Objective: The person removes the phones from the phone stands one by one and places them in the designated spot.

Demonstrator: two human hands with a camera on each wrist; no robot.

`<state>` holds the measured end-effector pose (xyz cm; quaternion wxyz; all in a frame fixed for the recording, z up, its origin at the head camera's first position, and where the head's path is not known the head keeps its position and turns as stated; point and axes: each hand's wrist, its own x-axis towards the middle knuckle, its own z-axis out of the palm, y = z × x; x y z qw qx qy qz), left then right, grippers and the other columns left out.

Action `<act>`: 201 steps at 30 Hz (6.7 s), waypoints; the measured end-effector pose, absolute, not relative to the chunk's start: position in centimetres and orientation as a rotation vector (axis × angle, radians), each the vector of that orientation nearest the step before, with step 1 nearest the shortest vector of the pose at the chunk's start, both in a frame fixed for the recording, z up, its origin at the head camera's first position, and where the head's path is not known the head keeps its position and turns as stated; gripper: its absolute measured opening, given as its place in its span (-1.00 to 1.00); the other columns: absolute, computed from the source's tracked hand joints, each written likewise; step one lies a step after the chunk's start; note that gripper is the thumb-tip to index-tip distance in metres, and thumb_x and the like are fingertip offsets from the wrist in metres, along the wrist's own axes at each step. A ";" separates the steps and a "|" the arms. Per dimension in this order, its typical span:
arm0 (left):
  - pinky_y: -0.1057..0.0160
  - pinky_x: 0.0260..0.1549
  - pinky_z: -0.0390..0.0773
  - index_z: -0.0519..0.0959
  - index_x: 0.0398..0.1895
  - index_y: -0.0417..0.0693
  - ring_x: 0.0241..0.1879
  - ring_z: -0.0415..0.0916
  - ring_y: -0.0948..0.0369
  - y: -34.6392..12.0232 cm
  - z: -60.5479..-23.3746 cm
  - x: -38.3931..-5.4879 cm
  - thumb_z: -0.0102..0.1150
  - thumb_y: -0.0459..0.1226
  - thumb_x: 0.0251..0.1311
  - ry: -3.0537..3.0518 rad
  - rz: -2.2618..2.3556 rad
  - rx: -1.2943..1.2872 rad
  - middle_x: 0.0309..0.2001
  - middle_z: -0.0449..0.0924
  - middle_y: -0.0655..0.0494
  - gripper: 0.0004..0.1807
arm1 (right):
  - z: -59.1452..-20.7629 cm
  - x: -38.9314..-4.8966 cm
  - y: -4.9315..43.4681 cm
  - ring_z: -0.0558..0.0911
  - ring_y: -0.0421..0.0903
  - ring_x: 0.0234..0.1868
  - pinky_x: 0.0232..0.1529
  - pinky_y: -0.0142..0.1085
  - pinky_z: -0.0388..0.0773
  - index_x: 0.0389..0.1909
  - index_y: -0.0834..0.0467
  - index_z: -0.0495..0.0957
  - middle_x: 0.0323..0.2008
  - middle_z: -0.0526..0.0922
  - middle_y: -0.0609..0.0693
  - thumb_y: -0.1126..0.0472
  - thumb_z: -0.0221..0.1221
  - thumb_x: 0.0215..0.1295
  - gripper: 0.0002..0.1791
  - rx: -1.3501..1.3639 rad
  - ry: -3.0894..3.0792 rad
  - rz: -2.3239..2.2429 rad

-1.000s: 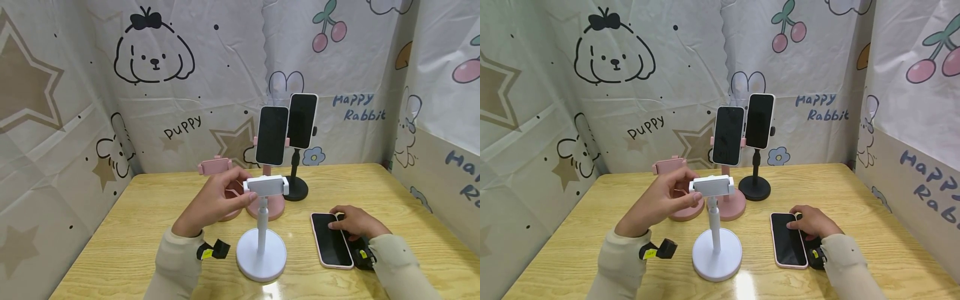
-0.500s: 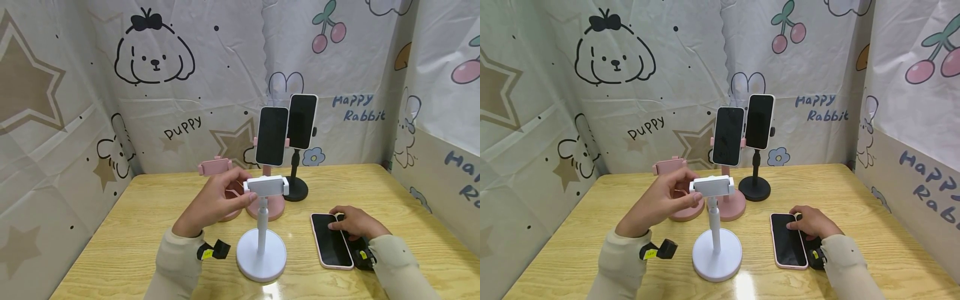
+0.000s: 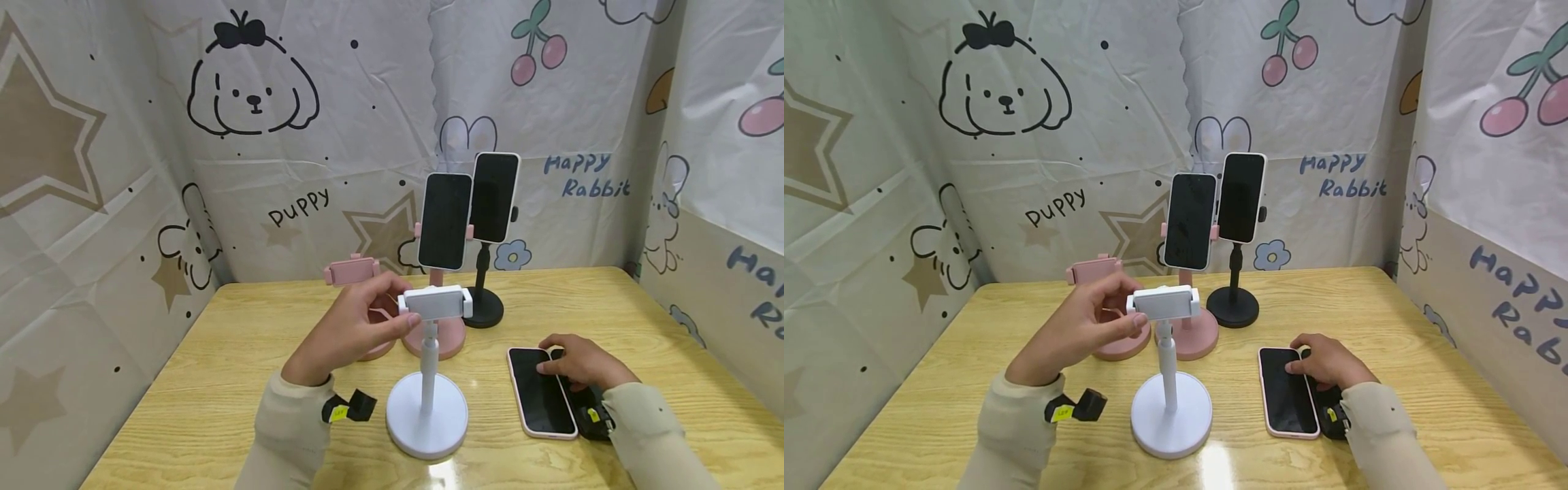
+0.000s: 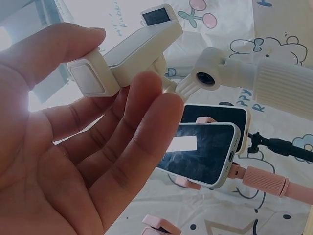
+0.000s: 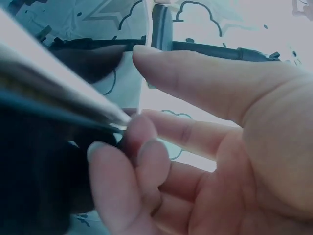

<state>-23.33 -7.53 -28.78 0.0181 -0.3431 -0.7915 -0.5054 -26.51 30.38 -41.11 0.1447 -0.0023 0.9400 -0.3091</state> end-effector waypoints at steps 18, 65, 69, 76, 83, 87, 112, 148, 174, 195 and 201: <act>0.21 -0.35 0.62 0.58 -0.13 -0.06 -0.36 0.55 0.18 -8.0 -28.2 -22.7 0.35 -0.25 0.14 -2.414 -1.473 -1.006 -0.30 0.59 0.12 -0.75 | -39.1 -25.8 28.6 0.57 -0.03 -0.41 -0.38 -0.14 0.63 0.16 0.32 0.42 -0.35 0.55 0.11 0.05 0.29 0.23 -0.42 -0.099 2.754 -0.930; 0.24 -0.21 0.64 0.55 0.07 -0.24 -0.31 0.66 0.05 -17.0 -27.1 -23.6 0.20 -0.30 0.24 -1.654 -1.912 -0.072 -0.07 0.47 -0.13 -0.65 | -40.6 -26.2 28.9 0.51 -0.02 -0.40 -0.44 -0.18 0.62 0.08 0.25 0.48 -0.36 0.51 0.09 -0.01 0.29 0.21 -0.46 -0.046 2.725 -0.905; 0.24 -0.20 0.63 0.56 0.08 -0.22 -0.30 0.66 0.04 -17.3 -27.6 -24.4 0.19 -0.30 0.25 -1.614 -1.951 -0.050 -0.01 0.46 -0.14 -0.65 | -40.6 -26.2 28.8 0.51 -0.02 -0.40 -0.44 -0.17 0.63 0.08 0.25 0.48 -0.35 0.51 0.09 -0.01 0.29 0.22 -0.46 -0.051 2.723 -0.904; 0.28 -0.15 0.61 0.54 0.16 -0.14 -0.26 0.65 0.06 -17.6 -28.2 -25.4 0.14 -0.26 0.28 -1.584 -1.962 0.014 0.06 0.42 -0.13 -0.61 | -40.6 -26.3 28.7 0.52 -0.02 -0.40 -0.44 -0.17 0.63 0.09 0.25 0.48 -0.35 0.52 0.09 -0.01 0.29 0.22 -0.46 -0.051 2.732 -0.894; 0.33 -0.17 0.61 0.53 0.20 0.01 -0.13 0.60 0.03 -18.1 -28.7 -25.8 0.11 -0.22 0.28 -1.576 -1.899 0.091 0.12 0.40 -0.09 -0.59 | -40.6 -26.3 28.6 0.51 -0.02 -0.41 -0.45 -0.18 0.62 0.07 0.25 0.49 -0.37 0.51 0.09 0.01 0.28 0.22 -0.49 -0.050 2.734 -0.903; 0.34 -0.17 0.61 0.52 0.21 0.03 -0.12 0.59 0.03 -18.4 -29.0 -26.1 0.08 -0.22 0.31 -1.566 -1.880 0.111 0.10 0.40 -0.09 -0.60 | -40.7 -26.2 28.6 0.52 -0.02 -0.41 -0.45 -0.18 0.63 0.06 0.24 0.49 -0.37 0.51 0.09 0.01 0.29 0.22 -0.50 -0.054 2.742 -0.899; 0.36 -0.10 0.58 0.46 0.27 0.06 -0.08 0.60 0.11 -19.5 -30.2 -27.4 0.00 -0.22 0.39 -1.724 -1.931 0.163 0.08 0.40 0.00 -0.60 | -40.8 -26.2 28.6 0.51 -0.02 -0.42 -0.46 -0.19 0.62 0.05 0.21 0.49 -0.38 0.50 0.08 0.00 0.28 0.22 -0.51 -0.033 2.744 -0.902; 0.45 -0.19 0.58 0.47 0.27 0.14 0.03 0.48 0.13 -19.6 -30.5 -27.7 0.00 -0.12 0.38 -1.792 -1.884 0.230 0.13 0.44 0.02 -0.59 | -34.8 -25.8 22.3 0.62 0.01 -0.19 -0.19 -0.16 0.65 0.18 0.14 0.45 -0.10 0.61 0.14 -0.18 0.13 0.32 -0.43 -0.233 2.912 -1.495; 0.45 -0.16 0.57 0.43 0.30 0.20 0.08 0.46 0.10 -19.4 -30.2 -27.4 -0.02 -0.11 0.39 -1.832 -1.844 0.233 0.17 0.41 0.05 -0.58 | -34.1 -28.8 15.3 0.65 0.08 -0.04 -0.18 -0.23 0.65 0.15 0.16 0.44 -0.04 0.64 0.17 0.04 0.18 0.35 -0.56 -0.138 2.433 -2.433; 0.21 0.28 0.27 0.31 0.35 0.34 0.26 0.24 0.19 -19.0 -28.9 -26.0 -0.08 -0.18 0.38 -1.864 -1.631 0.259 0.25 0.33 0.15 -0.51 | -34.5 -29.3 15.1 0.71 -0.09 -0.16 -0.16 -0.27 0.64 0.10 0.20 0.51 -0.08 0.68 0.15 0.18 0.18 0.35 -0.65 -0.147 2.456 -2.453; 0.29 0.28 0.21 0.39 0.30 0.22 0.21 0.29 0.21 -18.0 -27.7 -24.8 -0.07 -0.28 0.32 -1.725 -1.558 0.202 0.19 0.40 0.12 -0.52 | -34.3 -29.1 15.4 0.72 -0.05 -0.20 -0.17 -0.28 0.64 0.06 0.26 0.50 -0.13 0.68 0.22 0.22 0.18 0.35 -0.68 -0.161 2.473 -2.421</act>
